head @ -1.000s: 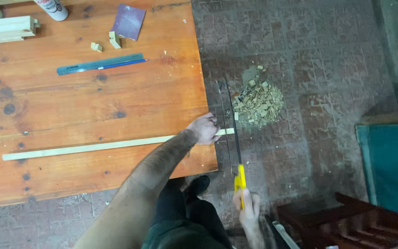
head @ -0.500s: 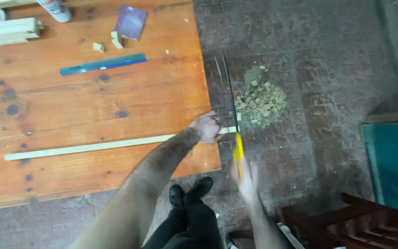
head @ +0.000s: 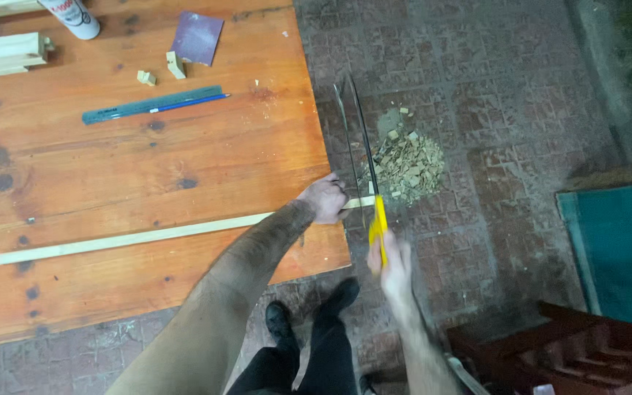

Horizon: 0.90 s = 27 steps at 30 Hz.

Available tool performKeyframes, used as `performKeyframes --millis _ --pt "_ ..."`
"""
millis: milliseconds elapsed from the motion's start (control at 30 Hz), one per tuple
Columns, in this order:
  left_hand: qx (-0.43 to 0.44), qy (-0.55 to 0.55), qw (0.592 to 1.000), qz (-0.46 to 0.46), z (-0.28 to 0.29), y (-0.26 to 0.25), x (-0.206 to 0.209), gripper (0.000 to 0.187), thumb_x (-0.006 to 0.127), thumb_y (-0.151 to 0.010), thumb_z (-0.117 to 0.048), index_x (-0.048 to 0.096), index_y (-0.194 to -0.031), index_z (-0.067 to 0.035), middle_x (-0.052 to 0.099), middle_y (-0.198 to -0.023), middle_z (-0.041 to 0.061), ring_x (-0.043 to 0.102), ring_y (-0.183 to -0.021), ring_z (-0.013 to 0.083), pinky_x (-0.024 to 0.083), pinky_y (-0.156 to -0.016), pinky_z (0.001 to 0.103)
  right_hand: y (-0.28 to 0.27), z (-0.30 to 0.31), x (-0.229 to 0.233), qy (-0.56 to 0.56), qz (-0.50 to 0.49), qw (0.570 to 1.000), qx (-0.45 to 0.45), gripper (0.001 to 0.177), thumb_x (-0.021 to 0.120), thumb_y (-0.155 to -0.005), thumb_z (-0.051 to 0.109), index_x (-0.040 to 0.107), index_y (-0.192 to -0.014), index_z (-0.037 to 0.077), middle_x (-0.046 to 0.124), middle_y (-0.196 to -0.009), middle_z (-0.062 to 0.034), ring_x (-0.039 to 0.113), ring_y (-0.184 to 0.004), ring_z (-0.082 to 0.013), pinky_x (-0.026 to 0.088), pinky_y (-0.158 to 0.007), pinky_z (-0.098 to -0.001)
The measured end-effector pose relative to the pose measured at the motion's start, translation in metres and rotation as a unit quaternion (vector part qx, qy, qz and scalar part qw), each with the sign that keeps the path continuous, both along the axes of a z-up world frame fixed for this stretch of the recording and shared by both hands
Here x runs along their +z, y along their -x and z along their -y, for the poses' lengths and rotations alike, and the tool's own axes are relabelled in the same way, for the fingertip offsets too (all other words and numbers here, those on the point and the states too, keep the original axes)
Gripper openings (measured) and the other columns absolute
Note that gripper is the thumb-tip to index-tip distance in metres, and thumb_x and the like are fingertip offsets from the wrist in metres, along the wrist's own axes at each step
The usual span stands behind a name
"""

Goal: The person marks a wooden rod using a pencil and ruler, cuts the rod into small pieces with a hacksaw, and kemudian sands the pieces using sandpaper.

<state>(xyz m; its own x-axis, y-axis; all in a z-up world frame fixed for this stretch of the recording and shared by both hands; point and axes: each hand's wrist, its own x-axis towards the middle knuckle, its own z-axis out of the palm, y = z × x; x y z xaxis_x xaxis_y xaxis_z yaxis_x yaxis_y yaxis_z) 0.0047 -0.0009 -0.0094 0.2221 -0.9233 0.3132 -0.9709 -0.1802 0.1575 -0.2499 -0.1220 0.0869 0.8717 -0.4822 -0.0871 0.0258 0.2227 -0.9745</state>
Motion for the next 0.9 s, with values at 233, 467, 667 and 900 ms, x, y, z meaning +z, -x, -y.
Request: performKeyframes --millis 233,467,667,900 --pt "-0.003 0.014 0.999 -0.034 -0.001 0.003 0.004 0.046 0.072 -0.09 -0.053 0.084 -0.076 -0.01 0.079 -0.072 0.014 0.076 -0.088 0.0258 0.049 -0.1 0.044 0.132 0.052 -0.161 -0.719 -0.017 0.693 -0.054 0.043 0.082 -0.108 0.037 0.077 -0.142 0.011 0.076 -0.151 -0.0131 0.069 -0.142 -0.0286 0.051 -0.121 -0.0501" --pt "-0.013 -0.012 1.0 0.016 -0.003 -0.004 0.015 0.045 0.071 -0.089 -0.057 0.084 -0.076 -0.016 0.078 -0.07 0.008 0.074 -0.082 0.0259 0.048 -0.102 0.042 0.099 -0.009 -0.013 -0.154 -0.19 0.958 -0.151 0.032 0.08 -0.113 0.043 0.068 -0.119 0.014 0.081 -0.089 -0.0112 0.077 -0.067 -0.0192 0.061 -0.062 -0.0317" --pt "-0.01 -0.156 0.987 -0.022 -0.001 0.003 0.041 0.044 0.064 -0.102 -0.053 0.085 -0.084 -0.018 0.083 -0.08 0.004 0.074 -0.092 0.0256 0.044 -0.11 0.043 0.022 0.001 0.034 -0.123 -0.055 0.991 0.011 0.038 0.062 -0.121 0.04 0.073 -0.097 0.013 0.065 -0.074 0.0008 0.06 -0.056 -0.0113 0.047 -0.052 -0.029" --pt "-0.023 -0.115 0.993 -0.013 -0.001 0.002 0.02 0.047 0.064 -0.101 -0.057 0.087 -0.089 -0.018 0.084 -0.083 0.008 0.079 -0.099 0.0297 0.045 -0.113 0.044 0.086 -0.033 0.114 0.017 -0.194 0.981 0.019 0.072 0.05 -0.122 0.048 0.057 -0.06 0.012 0.052 -0.048 -0.0031 0.044 -0.041 -0.014 0.035 -0.047 -0.031"
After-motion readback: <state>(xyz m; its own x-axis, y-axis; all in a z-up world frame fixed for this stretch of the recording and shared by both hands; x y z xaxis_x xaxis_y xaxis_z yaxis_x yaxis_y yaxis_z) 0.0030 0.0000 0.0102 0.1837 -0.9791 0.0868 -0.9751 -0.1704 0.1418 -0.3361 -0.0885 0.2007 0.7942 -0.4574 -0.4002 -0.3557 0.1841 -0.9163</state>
